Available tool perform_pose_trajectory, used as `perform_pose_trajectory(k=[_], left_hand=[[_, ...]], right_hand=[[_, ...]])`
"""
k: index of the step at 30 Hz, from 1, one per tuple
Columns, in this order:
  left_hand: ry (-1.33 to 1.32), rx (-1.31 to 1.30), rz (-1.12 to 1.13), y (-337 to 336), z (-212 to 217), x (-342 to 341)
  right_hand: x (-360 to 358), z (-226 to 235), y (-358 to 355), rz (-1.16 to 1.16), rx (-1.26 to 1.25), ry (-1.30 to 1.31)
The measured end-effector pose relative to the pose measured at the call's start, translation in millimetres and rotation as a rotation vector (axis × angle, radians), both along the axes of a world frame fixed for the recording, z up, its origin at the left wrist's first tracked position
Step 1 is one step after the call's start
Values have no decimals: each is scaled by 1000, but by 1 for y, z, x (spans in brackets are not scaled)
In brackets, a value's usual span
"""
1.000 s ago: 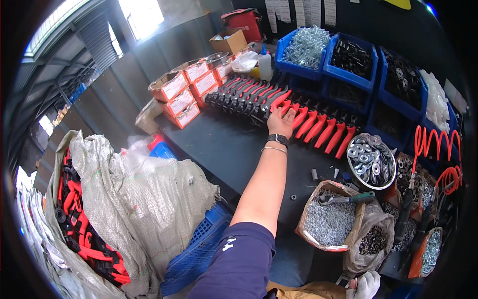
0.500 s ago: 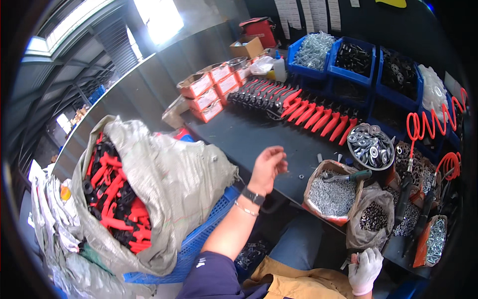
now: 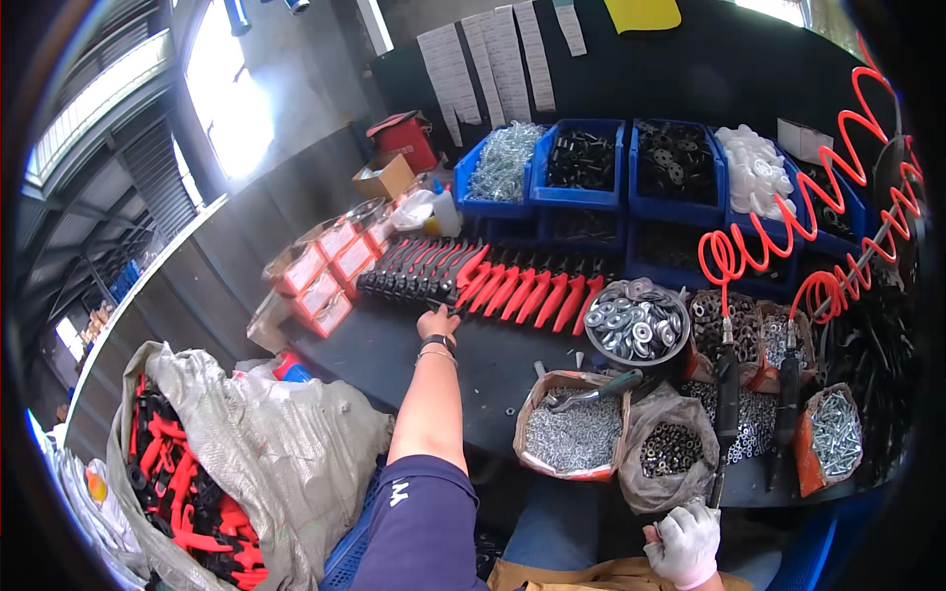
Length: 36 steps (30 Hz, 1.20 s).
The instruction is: The person assembles small hardware components by hand, joining metal brackets and plastic housing with screws and nuts using an air-powered screwdriver, then making manual adjustments.
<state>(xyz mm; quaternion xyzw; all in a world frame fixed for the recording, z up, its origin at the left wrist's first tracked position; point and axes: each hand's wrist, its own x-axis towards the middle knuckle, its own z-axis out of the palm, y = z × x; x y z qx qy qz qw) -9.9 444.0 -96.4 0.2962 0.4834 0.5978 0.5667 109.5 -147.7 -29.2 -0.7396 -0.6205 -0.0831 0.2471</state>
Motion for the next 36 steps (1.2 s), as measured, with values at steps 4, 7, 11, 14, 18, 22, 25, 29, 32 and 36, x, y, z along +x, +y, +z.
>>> perform_pose_trajectory(k=[4,7,11,14,18,22,25,29,32,36], left_hand=[[153,166,57,-7,0,5],[178,188,113,-5,-6,8],[177,187,122,-8,-6,6],[143,177,89,-10,-8,17],[65,158,54,-9,-10,0],[-262,96,62,-46,4,-30],[-422,246,-239,-143,33,-41],[10,435,-395,-315,92,-98],[711,867,-1,-389,140,-191],[1140,726,723,-428,212,-309]], right_hand=[[-1,10,4,-31,-40,5],[-2,12,9,-39,-79,26],[0,10,12,-30,-70,11],[-2,13,11,-52,-54,-14],[-2,9,8,-40,-39,-17],[-1,4,14,40,-29,-35],[-7,-12,11,-39,67,-101],[-2,-23,3,-24,153,-101],[-2,-1,15,104,28,-123],[2,-27,0,56,67,-72]])
